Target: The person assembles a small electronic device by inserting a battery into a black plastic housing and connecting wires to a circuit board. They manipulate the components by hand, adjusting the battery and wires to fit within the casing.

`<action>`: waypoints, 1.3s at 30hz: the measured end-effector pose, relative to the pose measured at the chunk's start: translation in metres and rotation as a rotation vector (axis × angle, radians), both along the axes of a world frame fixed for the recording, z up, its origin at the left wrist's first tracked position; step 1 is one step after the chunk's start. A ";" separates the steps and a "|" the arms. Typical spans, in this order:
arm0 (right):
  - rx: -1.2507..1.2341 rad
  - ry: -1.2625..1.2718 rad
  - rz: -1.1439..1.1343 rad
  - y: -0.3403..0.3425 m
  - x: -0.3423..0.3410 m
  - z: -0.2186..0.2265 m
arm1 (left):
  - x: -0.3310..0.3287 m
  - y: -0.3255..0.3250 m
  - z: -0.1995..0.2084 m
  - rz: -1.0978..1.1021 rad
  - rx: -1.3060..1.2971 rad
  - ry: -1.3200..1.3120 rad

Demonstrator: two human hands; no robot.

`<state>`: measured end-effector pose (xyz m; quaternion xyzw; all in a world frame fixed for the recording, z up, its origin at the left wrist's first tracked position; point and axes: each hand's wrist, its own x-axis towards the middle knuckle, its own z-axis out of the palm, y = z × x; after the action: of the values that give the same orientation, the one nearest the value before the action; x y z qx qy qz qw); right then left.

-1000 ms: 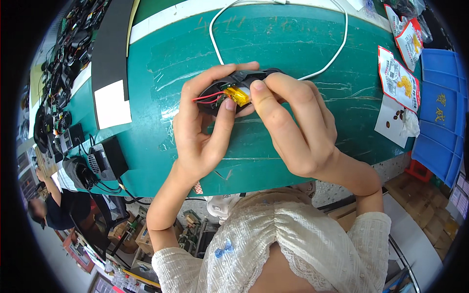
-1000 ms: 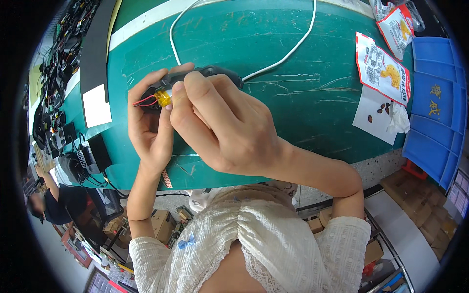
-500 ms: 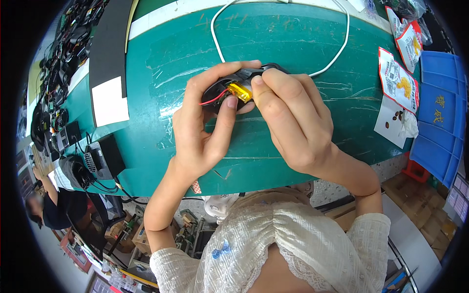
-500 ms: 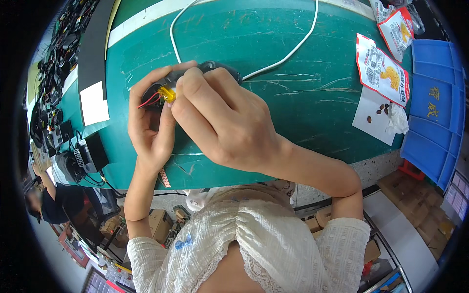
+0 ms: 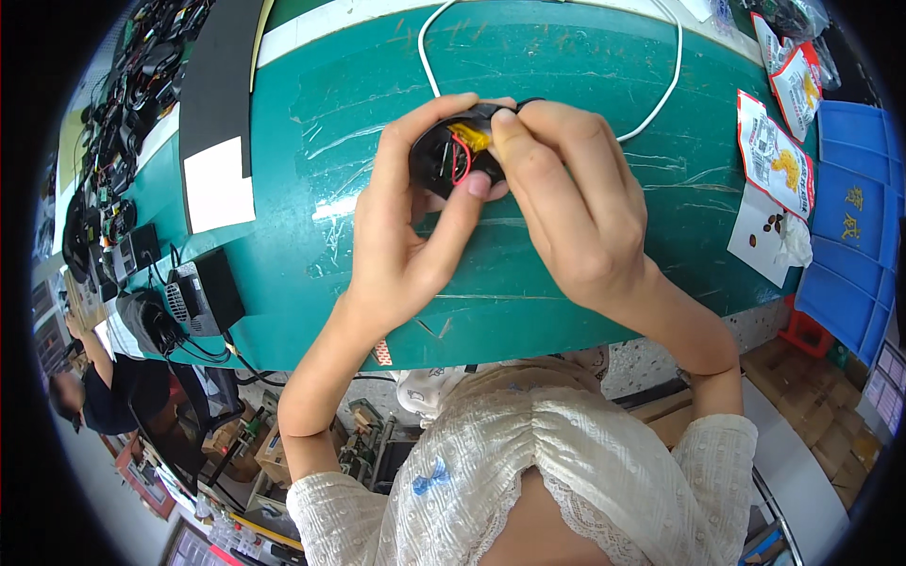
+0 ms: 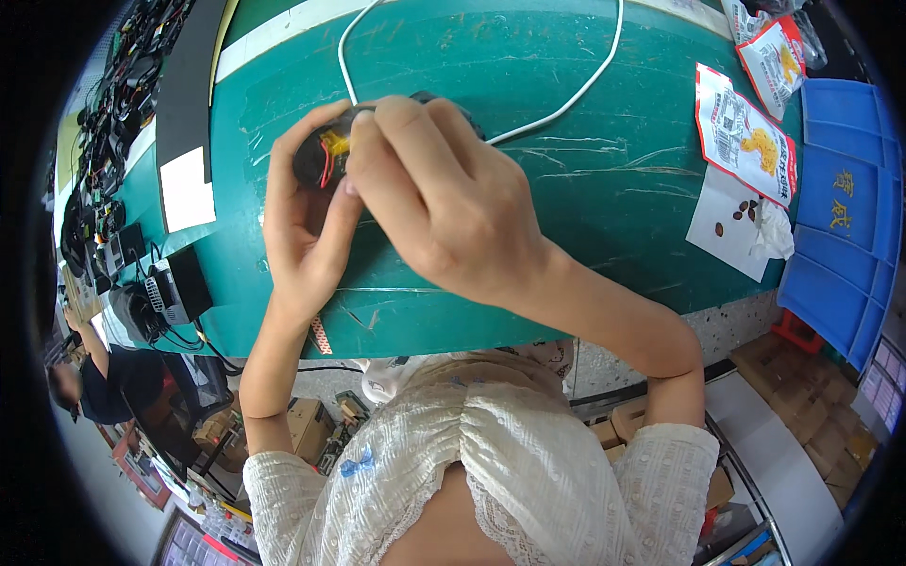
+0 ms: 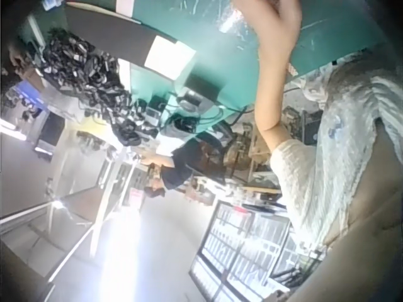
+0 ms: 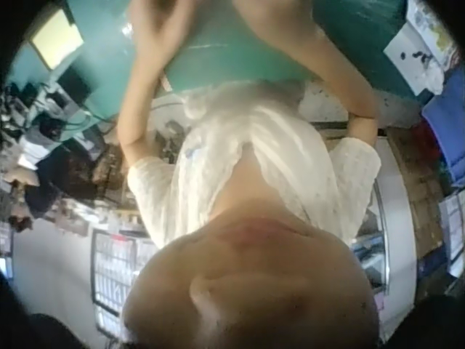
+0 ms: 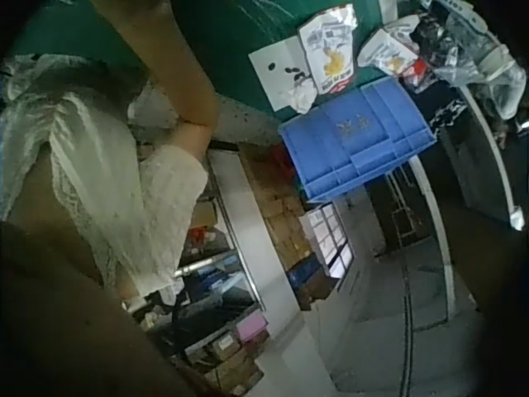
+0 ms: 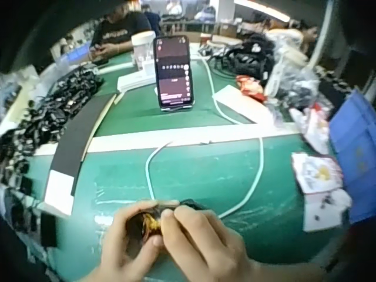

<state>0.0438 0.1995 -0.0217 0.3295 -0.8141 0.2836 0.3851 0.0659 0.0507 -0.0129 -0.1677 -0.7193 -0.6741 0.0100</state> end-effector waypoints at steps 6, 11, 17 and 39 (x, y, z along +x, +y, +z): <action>-0.005 0.000 -0.011 0.002 -0.002 -0.002 | -0.002 -0.007 0.007 -0.141 0.356 -0.288; 0.032 0.004 0.003 0.000 0.000 0.000 | -0.003 -0.006 -0.002 -0.171 0.502 -0.291; -0.033 -0.054 0.037 0.001 0.002 0.001 | -0.003 -0.004 0.005 -0.093 0.260 -0.232; -0.186 -0.229 0.034 -0.001 0.001 0.006 | 0.002 0.001 0.007 -0.129 0.458 -0.297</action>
<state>0.0447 0.1986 -0.0161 0.2718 -0.8172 0.3998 0.3138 0.0676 0.0518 -0.0060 -0.1060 -0.5298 -0.8354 -0.1008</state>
